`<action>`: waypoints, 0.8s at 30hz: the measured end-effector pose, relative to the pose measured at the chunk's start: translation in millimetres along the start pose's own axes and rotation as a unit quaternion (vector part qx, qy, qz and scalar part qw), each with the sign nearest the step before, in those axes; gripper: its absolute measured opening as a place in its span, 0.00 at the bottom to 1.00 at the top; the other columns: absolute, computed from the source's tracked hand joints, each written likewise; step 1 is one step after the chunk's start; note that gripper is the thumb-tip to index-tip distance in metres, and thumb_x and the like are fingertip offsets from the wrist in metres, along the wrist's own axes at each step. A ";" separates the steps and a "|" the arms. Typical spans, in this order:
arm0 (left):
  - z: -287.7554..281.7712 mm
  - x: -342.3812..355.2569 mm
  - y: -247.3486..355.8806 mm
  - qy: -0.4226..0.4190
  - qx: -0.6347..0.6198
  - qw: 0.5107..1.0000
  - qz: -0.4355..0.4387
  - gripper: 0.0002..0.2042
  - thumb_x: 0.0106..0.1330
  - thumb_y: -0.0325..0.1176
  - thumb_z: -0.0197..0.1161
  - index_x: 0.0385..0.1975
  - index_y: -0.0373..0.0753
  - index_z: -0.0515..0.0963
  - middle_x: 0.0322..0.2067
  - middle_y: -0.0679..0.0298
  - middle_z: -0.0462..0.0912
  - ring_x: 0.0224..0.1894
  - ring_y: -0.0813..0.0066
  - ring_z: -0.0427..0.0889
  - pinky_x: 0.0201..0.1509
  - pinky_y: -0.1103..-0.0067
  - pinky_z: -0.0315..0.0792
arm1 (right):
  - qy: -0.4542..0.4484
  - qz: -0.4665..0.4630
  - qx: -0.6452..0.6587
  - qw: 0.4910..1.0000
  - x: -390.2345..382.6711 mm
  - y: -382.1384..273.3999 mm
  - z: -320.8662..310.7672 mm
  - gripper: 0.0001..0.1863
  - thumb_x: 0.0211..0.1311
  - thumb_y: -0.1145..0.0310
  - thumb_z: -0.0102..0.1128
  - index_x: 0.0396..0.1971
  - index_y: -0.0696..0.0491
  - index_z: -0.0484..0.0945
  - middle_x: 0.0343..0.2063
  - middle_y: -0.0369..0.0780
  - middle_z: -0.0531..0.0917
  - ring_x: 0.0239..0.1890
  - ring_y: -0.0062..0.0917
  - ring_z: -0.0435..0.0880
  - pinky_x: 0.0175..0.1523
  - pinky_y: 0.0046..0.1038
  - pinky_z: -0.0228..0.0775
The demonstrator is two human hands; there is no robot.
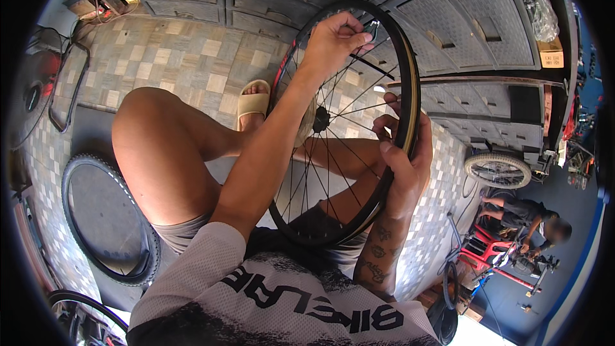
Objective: The person sits on the floor and uses a spoke wrench to adjust the tension of the spokes on a bicycle wheel. They rotate the wheel and tighten individual spoke nipples one at a time.
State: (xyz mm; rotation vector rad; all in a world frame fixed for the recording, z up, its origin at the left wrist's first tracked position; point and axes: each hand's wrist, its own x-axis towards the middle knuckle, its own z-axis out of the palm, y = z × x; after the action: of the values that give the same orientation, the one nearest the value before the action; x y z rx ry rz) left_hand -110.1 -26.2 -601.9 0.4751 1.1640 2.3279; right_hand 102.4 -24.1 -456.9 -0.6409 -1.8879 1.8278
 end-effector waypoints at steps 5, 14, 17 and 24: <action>3.3 -0.9 -5.5 0.001 -0.010 1.000 0.030 0.04 0.74 0.21 0.62 0.44 0.29 0.76 0.41 0.51 0.89 0.46 0.66 0.91 0.50 0.76 0.86 | 0.013 0.021 0.006 1.000 -1.6 -2.7 1.1 0.35 0.52 0.84 0.55 0.65 0.59 0.68 0.61 0.47 0.77 0.51 0.25 0.81 0.59 0.27 0.72; 18.6 -10.1 -15.8 0.021 -0.042 0.996 0.082 0.09 0.79 0.21 0.54 0.54 0.27 0.73 0.45 0.49 0.88 0.50 0.64 0.89 0.58 0.74 0.84 | 0.005 0.002 0.004 1.000 -0.4 1.6 -0.6 0.36 0.52 0.82 0.57 0.65 0.60 0.66 0.62 0.48 0.77 0.51 0.26 0.81 0.61 0.30 0.72; 19.9 -8.6 -15.8 0.022 -0.070 0.991 0.116 0.09 0.76 0.20 0.59 0.53 0.28 0.76 0.42 0.55 0.89 0.48 0.75 0.88 0.51 0.81 0.81 | 0.000 0.001 0.008 1.000 1.0 3.0 -1.4 0.36 0.52 0.81 0.58 0.66 0.60 0.66 0.62 0.49 0.77 0.51 0.27 0.81 0.61 0.31 0.73; 11.5 -4.6 -13.1 -0.023 -0.085 0.993 0.083 0.11 0.77 0.20 0.56 0.56 0.29 0.75 0.49 0.51 0.88 0.53 0.64 0.88 0.62 0.72 0.82 | -0.003 -0.005 0.001 1.000 0.5 4.0 0.6 0.36 0.52 0.82 0.56 0.65 0.61 0.65 0.62 0.50 0.76 0.50 0.28 0.82 0.60 0.32 0.73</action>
State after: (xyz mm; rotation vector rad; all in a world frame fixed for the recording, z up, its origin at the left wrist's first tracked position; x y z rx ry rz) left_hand -97.0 -14.7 -606.3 0.5798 0.9269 2.5170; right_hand 101.7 -24.1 -460.9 -0.6234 -1.8894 1.8279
